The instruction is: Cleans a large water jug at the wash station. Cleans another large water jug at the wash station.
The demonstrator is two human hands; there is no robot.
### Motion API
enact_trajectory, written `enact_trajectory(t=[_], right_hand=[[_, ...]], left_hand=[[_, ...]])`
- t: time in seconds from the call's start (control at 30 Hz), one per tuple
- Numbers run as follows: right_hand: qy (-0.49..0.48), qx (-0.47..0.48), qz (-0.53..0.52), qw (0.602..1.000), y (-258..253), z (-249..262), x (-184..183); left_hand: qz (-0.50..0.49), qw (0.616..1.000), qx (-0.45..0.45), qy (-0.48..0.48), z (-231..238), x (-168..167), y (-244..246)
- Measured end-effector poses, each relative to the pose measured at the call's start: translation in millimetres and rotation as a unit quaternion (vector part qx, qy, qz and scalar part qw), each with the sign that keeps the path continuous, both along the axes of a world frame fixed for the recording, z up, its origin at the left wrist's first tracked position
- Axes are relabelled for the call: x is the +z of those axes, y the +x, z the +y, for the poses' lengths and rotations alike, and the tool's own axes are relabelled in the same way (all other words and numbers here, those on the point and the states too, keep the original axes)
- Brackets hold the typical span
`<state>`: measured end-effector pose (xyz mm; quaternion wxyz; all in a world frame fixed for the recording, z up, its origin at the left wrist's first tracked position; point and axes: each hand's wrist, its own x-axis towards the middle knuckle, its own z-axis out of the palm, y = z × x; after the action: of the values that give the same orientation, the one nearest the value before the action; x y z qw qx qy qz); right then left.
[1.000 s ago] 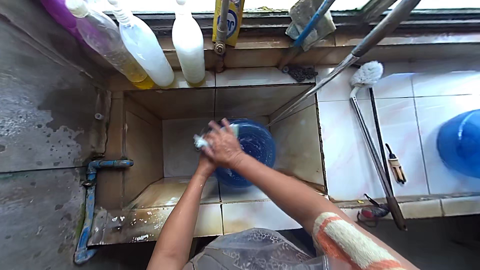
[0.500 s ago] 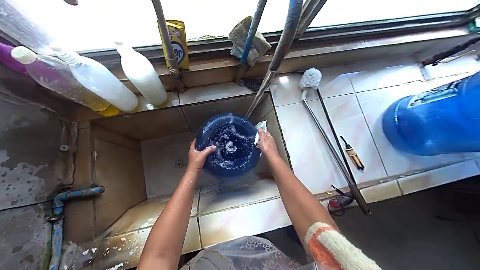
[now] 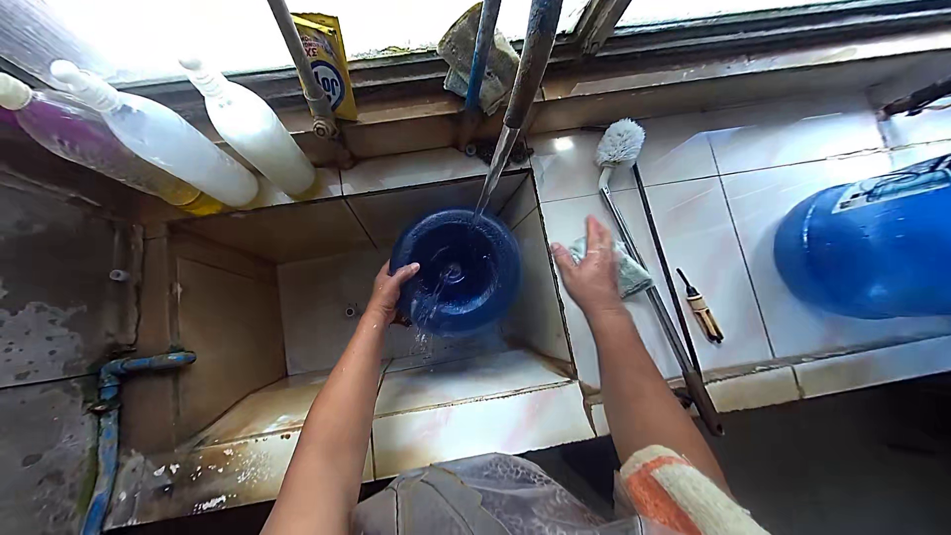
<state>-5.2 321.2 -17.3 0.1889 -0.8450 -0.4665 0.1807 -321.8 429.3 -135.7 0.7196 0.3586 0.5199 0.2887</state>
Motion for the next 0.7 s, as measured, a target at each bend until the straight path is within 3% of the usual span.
enact_trajectory(t=[0.07,0.13,0.2,0.27,0.37,0.43,0.5,0.57,0.63,0.7], right_hand=[[0.015,0.011,0.136,0.991,-22.6,6.6,-23.7],[-0.011,-0.048,0.258,0.965,-42.8,13.8,-56.3],[-0.028,-0.109,0.301,0.947,-56.7,19.7,-71.1],[-0.032,-0.108,0.303,0.946,-65.8,22.8,-62.4],[0.014,-0.028,0.28,0.959,-87.5,16.1,-9.9],[0.138,0.096,0.285,0.944,-93.6,2.9,20.1],[0.268,0.199,0.315,0.888,-74.9,7.1,18.6],[0.311,0.127,0.378,0.863,-57.4,24.3,-1.6],[0.232,-0.026,0.48,0.846,-77.0,35.1,17.1],[0.05,-0.088,0.497,0.862,-116.3,19.3,76.5]], left_hand=[[0.009,1.0,-0.005,-0.021,-5.1,1.6,0.8],[-0.026,0.998,0.003,-0.06,-8.0,-2.3,3.3],[-0.047,0.997,0.012,-0.064,-13.5,-6.7,2.4],[-0.039,0.999,0.015,-0.034,-20.9,-2.2,-8.1],[-0.056,0.998,0.01,0.013,-22.3,47.1,-40.3],[-0.089,0.995,0.003,0.047,-13.9,89.3,-75.4],[-0.137,0.985,-0.005,0.105,-3.6,134.3,-111.3],[-0.137,0.978,-0.022,0.154,1.6,181.9,-135.0],[-0.14,0.97,-0.042,0.192,4.2,215.7,-145.4],[-0.144,0.962,-0.061,0.224,5.9,233.3,-147.1]])
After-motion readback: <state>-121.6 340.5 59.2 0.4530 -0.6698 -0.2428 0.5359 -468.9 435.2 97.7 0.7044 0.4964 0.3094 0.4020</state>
